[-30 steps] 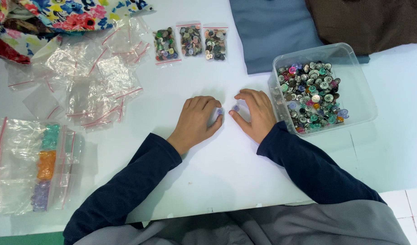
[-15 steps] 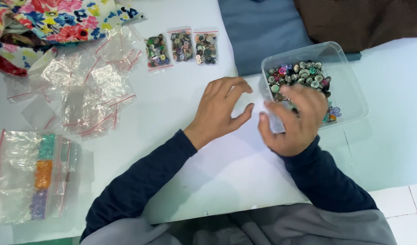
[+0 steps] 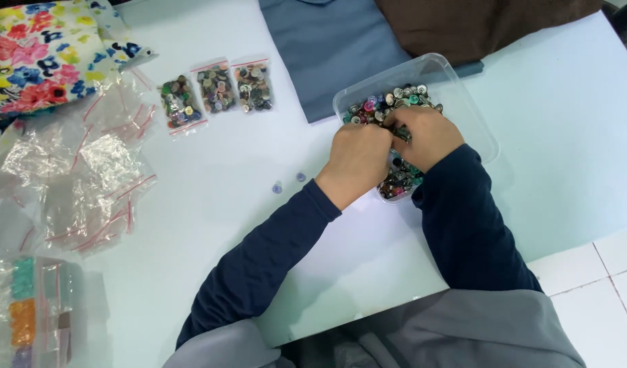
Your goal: Sorting and packaging small decorative buttons into plastic bags.
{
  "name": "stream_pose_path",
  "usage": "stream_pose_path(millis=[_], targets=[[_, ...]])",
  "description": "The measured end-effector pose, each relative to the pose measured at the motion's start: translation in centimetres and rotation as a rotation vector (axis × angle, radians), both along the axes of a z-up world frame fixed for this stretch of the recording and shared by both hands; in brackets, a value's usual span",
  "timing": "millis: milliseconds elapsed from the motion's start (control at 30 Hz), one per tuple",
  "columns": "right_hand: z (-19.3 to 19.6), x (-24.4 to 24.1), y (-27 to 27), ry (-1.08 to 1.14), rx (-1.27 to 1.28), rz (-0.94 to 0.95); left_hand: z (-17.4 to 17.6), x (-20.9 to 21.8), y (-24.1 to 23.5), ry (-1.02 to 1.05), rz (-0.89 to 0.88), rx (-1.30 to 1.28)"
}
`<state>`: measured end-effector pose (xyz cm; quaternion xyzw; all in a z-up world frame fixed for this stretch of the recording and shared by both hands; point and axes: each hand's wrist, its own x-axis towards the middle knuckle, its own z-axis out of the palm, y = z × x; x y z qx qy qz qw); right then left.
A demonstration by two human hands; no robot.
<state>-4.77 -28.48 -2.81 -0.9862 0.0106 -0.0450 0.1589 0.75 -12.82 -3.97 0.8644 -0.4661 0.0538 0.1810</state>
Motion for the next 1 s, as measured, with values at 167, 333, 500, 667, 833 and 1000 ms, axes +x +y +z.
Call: stream_pose_path(millis=[167, 333, 500, 667, 833, 1000], targets=[[-0.2, 0.4, 0.3, 0.119, 0.001, 0.022, -1.2, 0.0, -1.4, 0.046, -0.030, 0.238], [-1.6, 0.3, -0.4, 0.181, -0.019, -0.006, 0.2, -0.9, -1.2, -0.001, 0.008, 0.357], [-3.2, 0.5, -1.3, 0.279, -0.077, -0.006, -0.8, -0.9, -1.3, -0.042, 0.007, 0.297], [-3.4, 0.4, -1.4, 0.282, -0.085, -0.035, -0.9, -0.9, -1.4, -0.057, 0.023, 0.242], [-2.2, 0.3, -1.4, 0.223, -0.005, -0.070, -0.7, -0.6, -1.8, 0.025, 0.008, 0.269], [-1.8, 0.2, -1.7, 0.202, 0.049, -0.100, 0.2, -0.2, -1.7, 0.113, -0.079, 0.254]])
